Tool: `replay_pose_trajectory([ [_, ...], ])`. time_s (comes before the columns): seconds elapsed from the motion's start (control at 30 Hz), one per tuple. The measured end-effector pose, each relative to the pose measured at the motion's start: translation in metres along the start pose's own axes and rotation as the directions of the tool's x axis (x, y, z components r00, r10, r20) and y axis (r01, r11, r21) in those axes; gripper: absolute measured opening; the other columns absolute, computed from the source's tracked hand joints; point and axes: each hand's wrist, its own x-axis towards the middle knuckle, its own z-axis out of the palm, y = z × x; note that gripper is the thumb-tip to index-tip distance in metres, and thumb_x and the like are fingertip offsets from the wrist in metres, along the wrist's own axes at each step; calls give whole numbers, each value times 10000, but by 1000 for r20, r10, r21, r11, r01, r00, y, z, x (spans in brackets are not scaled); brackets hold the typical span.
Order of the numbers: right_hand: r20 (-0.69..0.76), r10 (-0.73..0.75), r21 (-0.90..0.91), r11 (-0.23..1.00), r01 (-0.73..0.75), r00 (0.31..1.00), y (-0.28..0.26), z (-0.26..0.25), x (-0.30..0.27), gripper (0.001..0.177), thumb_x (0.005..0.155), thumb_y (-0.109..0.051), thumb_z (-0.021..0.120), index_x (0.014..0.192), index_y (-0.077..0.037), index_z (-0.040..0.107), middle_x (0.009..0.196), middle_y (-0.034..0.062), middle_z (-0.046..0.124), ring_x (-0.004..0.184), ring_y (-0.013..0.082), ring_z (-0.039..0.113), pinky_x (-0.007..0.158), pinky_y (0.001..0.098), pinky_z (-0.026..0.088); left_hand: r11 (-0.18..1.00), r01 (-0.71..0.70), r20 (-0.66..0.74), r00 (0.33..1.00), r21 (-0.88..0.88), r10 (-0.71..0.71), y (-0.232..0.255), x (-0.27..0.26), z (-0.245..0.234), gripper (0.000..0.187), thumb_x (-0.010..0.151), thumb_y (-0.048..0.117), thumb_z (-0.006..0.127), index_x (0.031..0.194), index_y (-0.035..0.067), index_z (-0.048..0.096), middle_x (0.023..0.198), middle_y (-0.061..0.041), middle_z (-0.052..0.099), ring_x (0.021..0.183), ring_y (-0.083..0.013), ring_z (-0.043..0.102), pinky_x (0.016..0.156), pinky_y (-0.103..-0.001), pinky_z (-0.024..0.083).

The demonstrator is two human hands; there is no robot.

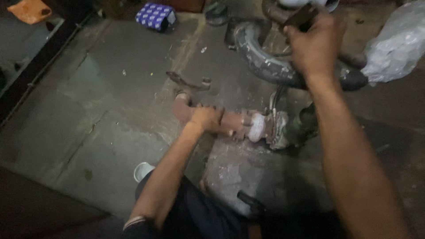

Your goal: The person sits on the floor and scrubs a curved metal exhaust pipe with a white plastic scraper. They also handle a smaller metal pipe and a cylindrical metal part, applying a substance from a blue bottle and scrubbing the surfaces.

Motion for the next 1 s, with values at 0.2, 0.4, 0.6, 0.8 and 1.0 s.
replay_pose_trajectory([
  [0.2, 41, -221, -78, 972, 224, 974, -9, -5, 6, 231, 886, 25, 833, 1084, 59, 719, 967, 195, 750, 905, 299, 761, 777, 410, 576, 986, -160, -163, 972, 56, 167, -7, 7, 53, 515, 865, 229, 701, 1321, 32, 565, 1022, -194, 757, 894, -315, 762, 795, -474, 615],
  [0.4, 380, 323, -447, 884, -133, 867, -1, -7, 1, 259, 897, -130, 830, 834, 89, 706, 741, 250, 697, 765, 372, 729, 726, 473, 576, 982, -188, -371, 910, 23, 183, 8, -19, 90, 525, 877, 384, 744, 1177, -14, 581, 969, -220, 745, 903, -380, 736, 802, -488, 583],
  [0.6, 380, 197, -549, 834, 49, 904, -27, -48, -42, 283, 840, -166, 841, 990, 60, 761, 863, 278, 713, 776, 381, 728, 721, 482, 575, 974, -227, -337, 918, -13, 209, 37, -45, 88, 829, 793, 425, 801, 1364, -61, 447, 995, -253, 719, 951, -427, 704, 907, -580, 513],
  [0.8, 386, 234, -597, 801, 49, 892, -67, -87, -68, 333, 812, -200, 879, 1013, 43, 771, 866, 243, 727, 769, 354, 709, 720, 480, 567, 953, -303, -302, 907, 20, 295, 60, -59, 97, 913, 747, 400, 850, 1405, -53, 408, 1013, -291, 697, 968, -445, 687, 922, -565, 507],
  [1.0, 237, 691, -601, 657, -456, 683, -121, -125, -113, 190, 925, -127, 756, 1109, -77, 749, 850, 132, 764, 684, 230, 734, 593, 409, 561, 921, -380, -193, 913, -88, 359, 59, -54, 100, 765, 817, 370, 818, 1412, 62, 449, 1112, -235, 714, 1090, -428, 677, 964, -556, 519],
])
